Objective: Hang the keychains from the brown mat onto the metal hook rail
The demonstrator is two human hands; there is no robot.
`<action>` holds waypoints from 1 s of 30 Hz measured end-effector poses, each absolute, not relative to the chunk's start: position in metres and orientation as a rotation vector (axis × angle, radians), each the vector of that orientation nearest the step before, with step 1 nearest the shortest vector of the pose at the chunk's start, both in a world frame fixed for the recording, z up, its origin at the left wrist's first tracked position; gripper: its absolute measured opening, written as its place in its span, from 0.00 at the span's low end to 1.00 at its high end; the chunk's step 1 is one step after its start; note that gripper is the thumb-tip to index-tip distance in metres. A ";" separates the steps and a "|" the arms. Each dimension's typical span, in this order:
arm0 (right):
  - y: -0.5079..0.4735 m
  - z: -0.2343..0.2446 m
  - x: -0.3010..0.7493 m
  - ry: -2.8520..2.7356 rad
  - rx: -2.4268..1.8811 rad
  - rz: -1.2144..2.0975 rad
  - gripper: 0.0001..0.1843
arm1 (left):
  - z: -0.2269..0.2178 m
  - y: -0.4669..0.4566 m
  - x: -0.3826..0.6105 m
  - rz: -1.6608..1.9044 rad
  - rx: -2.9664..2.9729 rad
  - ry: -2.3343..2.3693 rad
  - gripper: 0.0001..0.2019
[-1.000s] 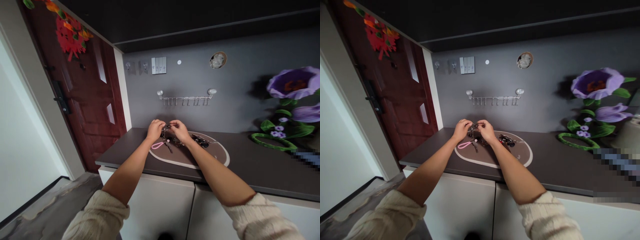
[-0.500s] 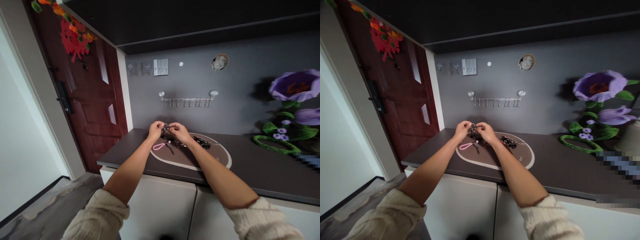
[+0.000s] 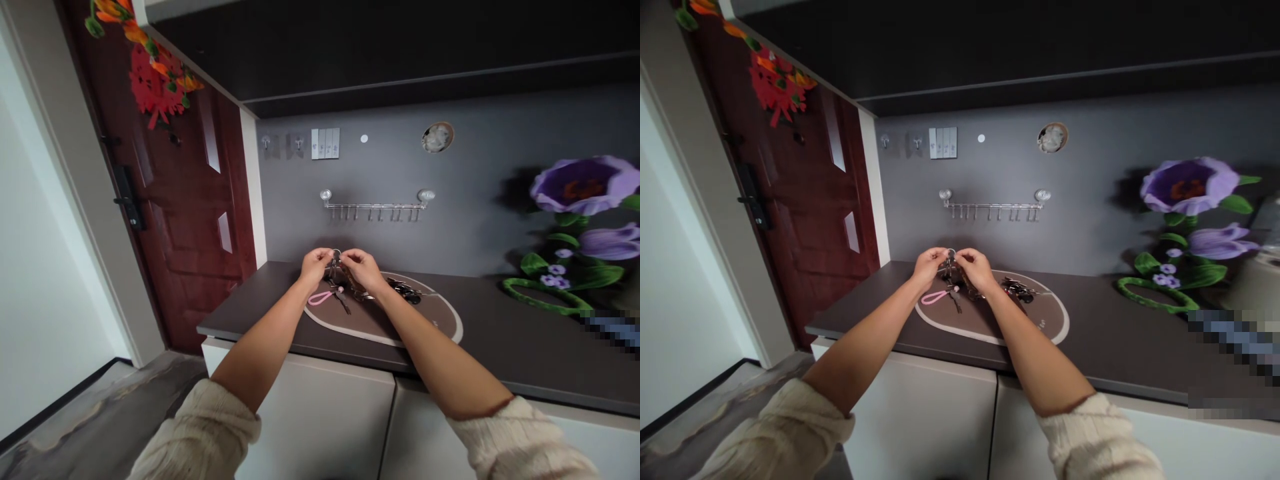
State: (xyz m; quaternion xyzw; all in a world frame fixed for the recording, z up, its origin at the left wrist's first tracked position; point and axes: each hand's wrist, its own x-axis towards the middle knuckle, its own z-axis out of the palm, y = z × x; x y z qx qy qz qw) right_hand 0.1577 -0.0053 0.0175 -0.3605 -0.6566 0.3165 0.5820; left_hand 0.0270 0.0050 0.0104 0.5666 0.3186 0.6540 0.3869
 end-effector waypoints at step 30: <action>0.070 0.093 0.115 -1.040 -0.820 0.888 0.05 | 0.004 0.018 0.004 1.785 1.761 1.691 0.16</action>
